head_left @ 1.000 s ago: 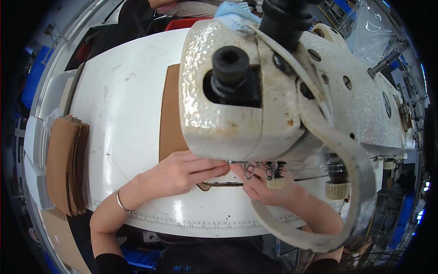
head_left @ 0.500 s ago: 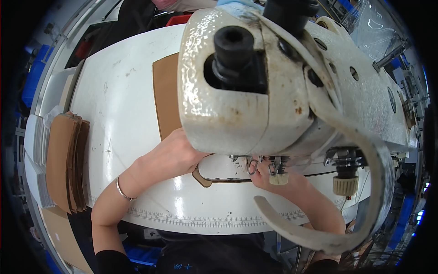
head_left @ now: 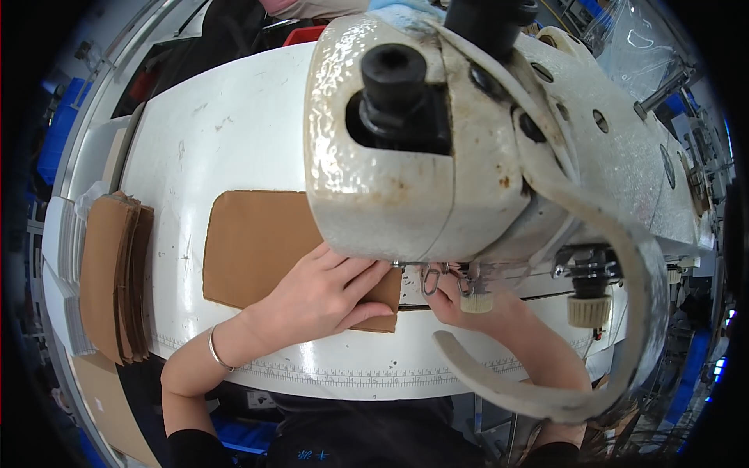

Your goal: Sewing and assembling leather or heavy fabric pieces using an industrial sewing machine.

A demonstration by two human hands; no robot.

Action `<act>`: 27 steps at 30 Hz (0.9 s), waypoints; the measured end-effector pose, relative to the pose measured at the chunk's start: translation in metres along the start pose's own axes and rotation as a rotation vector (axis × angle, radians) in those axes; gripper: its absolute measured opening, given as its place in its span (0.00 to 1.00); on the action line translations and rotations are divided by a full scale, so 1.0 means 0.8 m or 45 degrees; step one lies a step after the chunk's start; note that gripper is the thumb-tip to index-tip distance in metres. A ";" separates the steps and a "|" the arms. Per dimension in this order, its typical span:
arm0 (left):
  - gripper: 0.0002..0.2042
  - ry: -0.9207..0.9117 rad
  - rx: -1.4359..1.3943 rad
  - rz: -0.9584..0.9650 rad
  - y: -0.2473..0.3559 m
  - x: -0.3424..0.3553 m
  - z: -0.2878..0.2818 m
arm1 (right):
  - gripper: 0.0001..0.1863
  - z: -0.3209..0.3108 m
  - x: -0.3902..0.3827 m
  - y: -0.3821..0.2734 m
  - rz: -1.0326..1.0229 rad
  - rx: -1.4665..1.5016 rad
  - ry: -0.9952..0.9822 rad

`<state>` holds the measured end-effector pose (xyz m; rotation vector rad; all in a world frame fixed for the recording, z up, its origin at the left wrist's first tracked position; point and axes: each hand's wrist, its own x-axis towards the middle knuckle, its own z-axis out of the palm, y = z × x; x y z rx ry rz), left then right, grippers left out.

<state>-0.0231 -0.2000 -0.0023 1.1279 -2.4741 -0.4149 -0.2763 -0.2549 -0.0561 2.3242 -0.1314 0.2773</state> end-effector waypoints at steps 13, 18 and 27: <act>0.21 0.025 -0.120 0.211 -0.022 -0.011 -0.007 | 0.28 -0.017 0.012 0.008 0.148 0.331 -0.064; 0.19 0.114 -0.051 0.259 -0.042 0.003 -0.007 | 0.08 -0.022 0.017 0.010 0.236 0.323 -0.115; 0.19 0.153 -0.043 0.182 -0.072 0.022 -0.005 | 0.14 -0.025 0.030 0.003 0.714 0.796 0.040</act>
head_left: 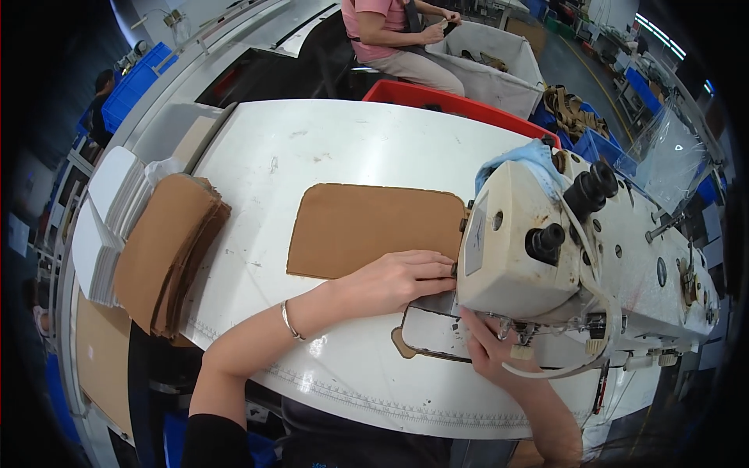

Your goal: Sewing and assembling leather or heavy fabric pieces using an industrial sewing machine.

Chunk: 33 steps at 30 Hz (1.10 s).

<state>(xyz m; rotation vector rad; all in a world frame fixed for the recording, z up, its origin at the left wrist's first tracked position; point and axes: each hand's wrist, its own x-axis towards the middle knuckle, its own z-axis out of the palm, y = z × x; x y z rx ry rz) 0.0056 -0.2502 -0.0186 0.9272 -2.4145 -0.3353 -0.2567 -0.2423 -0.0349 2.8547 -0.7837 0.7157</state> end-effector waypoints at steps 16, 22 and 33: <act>0.23 0.483 0.725 -0.622 -0.017 -0.011 0.011 | 0.18 -0.011 -0.001 0.000 -0.154 0.075 0.003; 0.28 0.266 0.883 -0.610 -0.044 -0.040 0.000 | 0.16 -0.024 -0.006 -0.021 -0.388 -0.116 -0.013; 0.21 -0.791 -0.328 -0.380 0.136 -0.138 -0.077 | 0.18 -0.137 -0.203 0.021 1.111 -0.693 -0.028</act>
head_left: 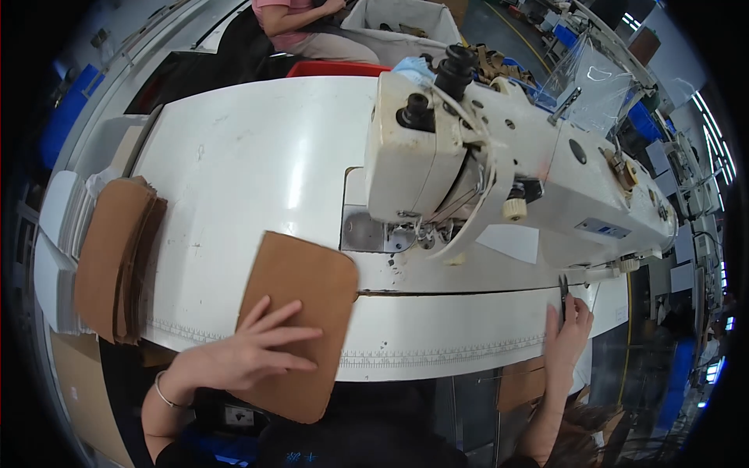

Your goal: Sewing and assembling leather or heavy fabric pieces using an industrial sewing machine.

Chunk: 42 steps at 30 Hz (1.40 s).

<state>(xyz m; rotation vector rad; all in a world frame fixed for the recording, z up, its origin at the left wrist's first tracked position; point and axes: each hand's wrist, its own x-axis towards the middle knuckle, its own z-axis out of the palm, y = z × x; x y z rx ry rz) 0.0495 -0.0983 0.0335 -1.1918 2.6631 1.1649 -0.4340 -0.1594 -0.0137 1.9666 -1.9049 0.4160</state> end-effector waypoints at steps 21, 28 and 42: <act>0.06 0.626 -0.272 0.036 0.000 0.137 0.012 | 0.16 -0.019 -0.025 -0.187 -0.363 1.174 -0.330; 0.04 0.540 -0.824 0.029 0.007 0.127 -0.003 | 0.15 -0.012 -0.009 -0.203 -0.554 1.164 -0.270; 0.04 0.523 -0.718 0.119 0.005 0.125 -0.003 | 0.14 -0.013 -0.002 -0.210 -0.591 1.174 -0.253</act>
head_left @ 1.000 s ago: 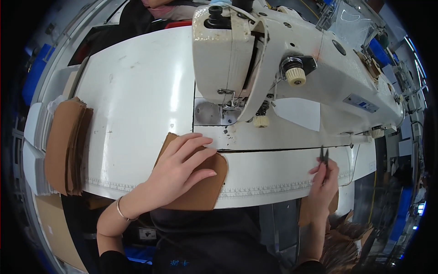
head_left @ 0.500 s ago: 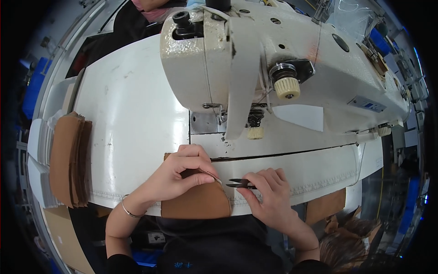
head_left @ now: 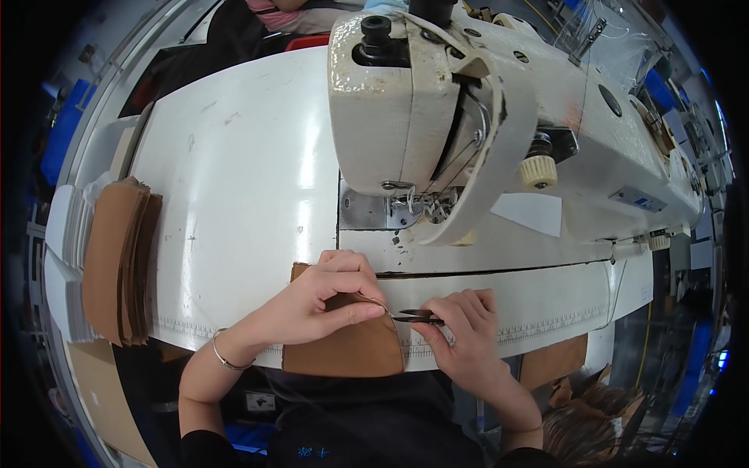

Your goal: Sewing and assembling leather or heavy fabric pieces using an industrial sewing machine.

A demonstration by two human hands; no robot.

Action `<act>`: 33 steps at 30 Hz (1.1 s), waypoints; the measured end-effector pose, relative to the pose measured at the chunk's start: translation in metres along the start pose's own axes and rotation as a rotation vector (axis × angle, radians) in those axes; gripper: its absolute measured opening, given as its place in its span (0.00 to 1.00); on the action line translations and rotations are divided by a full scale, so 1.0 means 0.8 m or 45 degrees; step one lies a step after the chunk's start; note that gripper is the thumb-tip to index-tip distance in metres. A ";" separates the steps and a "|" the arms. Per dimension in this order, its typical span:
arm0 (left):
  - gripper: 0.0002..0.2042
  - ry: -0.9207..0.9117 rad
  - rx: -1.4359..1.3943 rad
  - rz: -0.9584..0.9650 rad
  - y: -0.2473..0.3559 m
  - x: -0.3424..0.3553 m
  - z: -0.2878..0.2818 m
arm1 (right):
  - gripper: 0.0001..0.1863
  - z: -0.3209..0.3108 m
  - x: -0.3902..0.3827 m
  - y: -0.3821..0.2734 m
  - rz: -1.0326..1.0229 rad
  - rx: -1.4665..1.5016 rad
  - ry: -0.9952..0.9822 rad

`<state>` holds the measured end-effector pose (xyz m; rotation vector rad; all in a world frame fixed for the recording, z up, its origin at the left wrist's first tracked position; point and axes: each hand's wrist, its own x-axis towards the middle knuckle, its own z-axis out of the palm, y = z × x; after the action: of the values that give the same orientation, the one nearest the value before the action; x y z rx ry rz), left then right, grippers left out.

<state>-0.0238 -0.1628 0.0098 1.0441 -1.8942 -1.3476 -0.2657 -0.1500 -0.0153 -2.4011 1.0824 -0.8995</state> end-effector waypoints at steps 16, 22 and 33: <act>0.03 -0.031 0.004 0.038 0.004 0.000 0.001 | 0.14 0.001 -0.001 -0.003 0.022 0.165 -0.087; 0.05 -0.093 -0.044 0.032 0.003 -0.001 0.002 | 0.14 0.002 0.001 -0.007 0.132 0.466 -0.136; 0.04 0.105 -0.153 -0.255 0.008 -0.002 -0.005 | 0.14 -0.041 0.003 0.015 0.543 0.148 0.019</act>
<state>-0.0211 -0.1620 0.0174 1.2342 -1.6626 -1.4858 -0.2926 -0.1616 0.0032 -1.9630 1.4314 -0.8037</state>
